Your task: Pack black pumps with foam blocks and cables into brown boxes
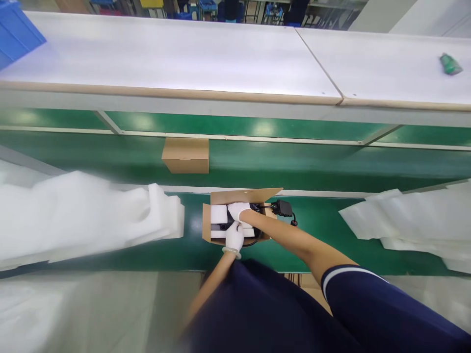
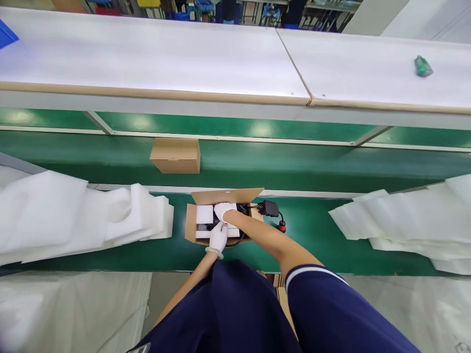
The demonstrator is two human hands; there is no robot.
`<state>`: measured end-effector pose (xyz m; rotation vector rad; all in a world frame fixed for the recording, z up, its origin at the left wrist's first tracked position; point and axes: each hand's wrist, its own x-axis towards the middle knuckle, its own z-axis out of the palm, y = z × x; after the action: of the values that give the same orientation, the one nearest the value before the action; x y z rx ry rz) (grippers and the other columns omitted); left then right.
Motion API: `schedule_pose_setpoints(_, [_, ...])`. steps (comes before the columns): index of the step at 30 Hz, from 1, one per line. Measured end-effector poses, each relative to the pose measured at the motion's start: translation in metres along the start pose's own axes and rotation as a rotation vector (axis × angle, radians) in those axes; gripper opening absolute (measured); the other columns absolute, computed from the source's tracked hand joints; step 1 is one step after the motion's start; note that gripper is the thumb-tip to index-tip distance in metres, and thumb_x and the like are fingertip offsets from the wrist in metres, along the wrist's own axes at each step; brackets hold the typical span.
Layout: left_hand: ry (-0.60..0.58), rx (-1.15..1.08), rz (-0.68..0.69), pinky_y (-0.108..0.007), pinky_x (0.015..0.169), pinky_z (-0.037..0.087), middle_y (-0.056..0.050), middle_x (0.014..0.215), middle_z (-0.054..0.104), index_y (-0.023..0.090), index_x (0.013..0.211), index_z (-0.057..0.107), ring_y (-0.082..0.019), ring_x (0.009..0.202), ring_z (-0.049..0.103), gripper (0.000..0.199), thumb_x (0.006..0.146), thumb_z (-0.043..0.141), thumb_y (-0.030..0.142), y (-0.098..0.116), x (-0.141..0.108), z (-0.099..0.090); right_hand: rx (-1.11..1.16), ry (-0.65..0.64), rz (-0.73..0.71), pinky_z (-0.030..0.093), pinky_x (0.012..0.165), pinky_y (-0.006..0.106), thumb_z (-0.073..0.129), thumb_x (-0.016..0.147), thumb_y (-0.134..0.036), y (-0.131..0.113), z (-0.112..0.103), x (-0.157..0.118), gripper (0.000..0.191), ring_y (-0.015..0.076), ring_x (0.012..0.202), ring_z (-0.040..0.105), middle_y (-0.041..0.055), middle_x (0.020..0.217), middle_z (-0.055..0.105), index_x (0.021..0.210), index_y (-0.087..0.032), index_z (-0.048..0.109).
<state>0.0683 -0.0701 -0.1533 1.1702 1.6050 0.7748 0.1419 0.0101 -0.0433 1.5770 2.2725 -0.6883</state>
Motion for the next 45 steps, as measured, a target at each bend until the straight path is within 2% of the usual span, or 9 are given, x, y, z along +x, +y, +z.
schedule_pose_setpoints(2, [-0.017, -0.061, 0.015, -0.036, 0.097, 0.045, -0.010, 0.113, 0.066, 0.017, 0.108, 0.063, -0.021, 0.107, 0.060, 0.030, 0.087, 0.042, 0.020, -0.001, 0.002, -0.005, -0.014, 0.010, -0.023, 0.044, 0.090, 0.032, 0.054, 0.085, -0.021, 0.005, -0.004, 0.003, 0.029, 0.0233, 0.101, 0.059, 0.0154, 0.111, 0.062, 0.111, -0.011, 0.060])
schedule_pose_setpoints(5, [-0.069, -0.103, 0.033, -0.035, 0.100, 0.043, -0.011, 0.117, 0.064, 0.015, 0.111, 0.062, -0.019, 0.111, 0.059, 0.030, 0.085, 0.047, 0.021, -0.002, 0.004, -0.012, -0.036, 0.029, 0.095, 0.045, 0.083, 0.033, 0.044, 0.090, -0.030, 0.029, -0.003, -0.018, 0.028, 0.0235, 0.095, 0.062, 0.0128, 0.105, 0.066, 0.108, -0.018, 0.063])
schedule_pose_setpoints(10, [-0.112, 0.125, 0.234, -0.034, 0.096, 0.047, -0.009, 0.111, 0.064, 0.016, 0.096, 0.066, -0.019, 0.105, 0.060, 0.021, 0.081, 0.051, 0.016, 0.007, -0.006, -0.020, 0.067, -0.086, 0.277, 0.045, 0.074, 0.032, 0.048, 0.085, -0.035, 0.061, 0.020, -0.057, 0.025, 0.0252, 0.088, 0.064, 0.0104, 0.093, 0.070, 0.092, -0.022, 0.068])
schedule_pose_setpoints(15, [-0.211, 0.277, 0.403, -0.031, 0.089, 0.049, -0.006, 0.099, 0.064, 0.017, 0.090, 0.068, -0.018, 0.094, 0.059, 0.016, 0.081, 0.059, 0.027, 0.019, -0.017, -0.033, 0.177, 0.010, 0.277, 0.043, 0.078, 0.028, 0.038, 0.090, -0.029, 0.054, 0.040, -0.030, 0.031, 0.0219, 0.095, 0.062, 0.0094, 0.105, 0.067, 0.106, -0.021, 0.064])
schedule_pose_setpoints(19, [-0.151, 0.369, 0.420, -0.031, 0.090, 0.048, -0.006, 0.099, 0.065, 0.018, 0.094, 0.068, -0.018, 0.095, 0.059, 0.017, 0.082, 0.058, 0.026, 0.023, -0.011, -0.040, 0.223, 0.039, 0.204, 0.043, 0.076, 0.024, 0.040, 0.092, -0.032, 0.044, 0.049, -0.006, 0.032, 0.0189, 0.092, 0.063, 0.0077, 0.102, 0.068, 0.111, -0.020, 0.063])
schedule_pose_setpoints(26, [-0.202, 0.798, 0.442, -0.037, 0.086, 0.046, -0.008, 0.105, 0.064, 0.019, 0.093, 0.068, -0.024, 0.096, 0.056, 0.019, 0.080, 0.055, 0.022, 0.027, 0.020, -0.027, 0.218, 0.059, 0.217, 0.043, 0.082, 0.027, 0.040, 0.092, -0.033, 0.059, 0.063, -0.021, 0.035, 0.0204, 0.101, 0.059, 0.0071, 0.113, 0.064, 0.120, -0.023, 0.058])
schedule_pose_setpoints(30, [-0.219, 0.823, 0.457, -0.039, 0.086, 0.045, -0.012, 0.101, 0.064, 0.016, 0.094, 0.067, -0.025, 0.095, 0.055, 0.022, 0.080, 0.050, 0.017, 0.025, 0.030, -0.024, 0.212, 0.040, 0.202, 0.043, 0.084, 0.027, 0.046, 0.087, -0.025, 0.065, 0.068, -0.029, 0.038, 0.0201, 0.103, 0.059, 0.0068, 0.122, 0.059, 0.124, -0.026, 0.053])
schedule_pose_setpoints(37, [-0.316, 0.782, 0.515, -0.035, 0.096, 0.042, -0.007, 0.117, 0.063, 0.019, 0.112, 0.063, -0.021, 0.105, 0.056, 0.035, 0.080, 0.049, 0.014, 0.016, 0.036, -0.031, 0.185, 0.002, 0.208, 0.046, 0.082, 0.033, 0.040, 0.090, -0.018, 0.064, 0.075, -0.028, 0.038, 0.0226, 0.093, 0.063, 0.0140, 0.107, 0.065, 0.127, -0.019, 0.049])
schedule_pose_setpoints(45, [-0.416, 0.704, 0.544, -0.036, 0.099, 0.041, -0.003, 0.110, 0.066, 0.023, 0.104, 0.068, -0.020, 0.107, 0.055, 0.031, 0.079, 0.052, 0.015, 0.010, 0.024, -0.028, 0.172, -0.063, 0.280, 0.048, 0.084, 0.034, 0.045, 0.085, -0.012, 0.070, 0.061, -0.003, 0.031, 0.0272, 0.097, 0.064, 0.0220, 0.104, 0.066, 0.107, -0.007, 0.066])
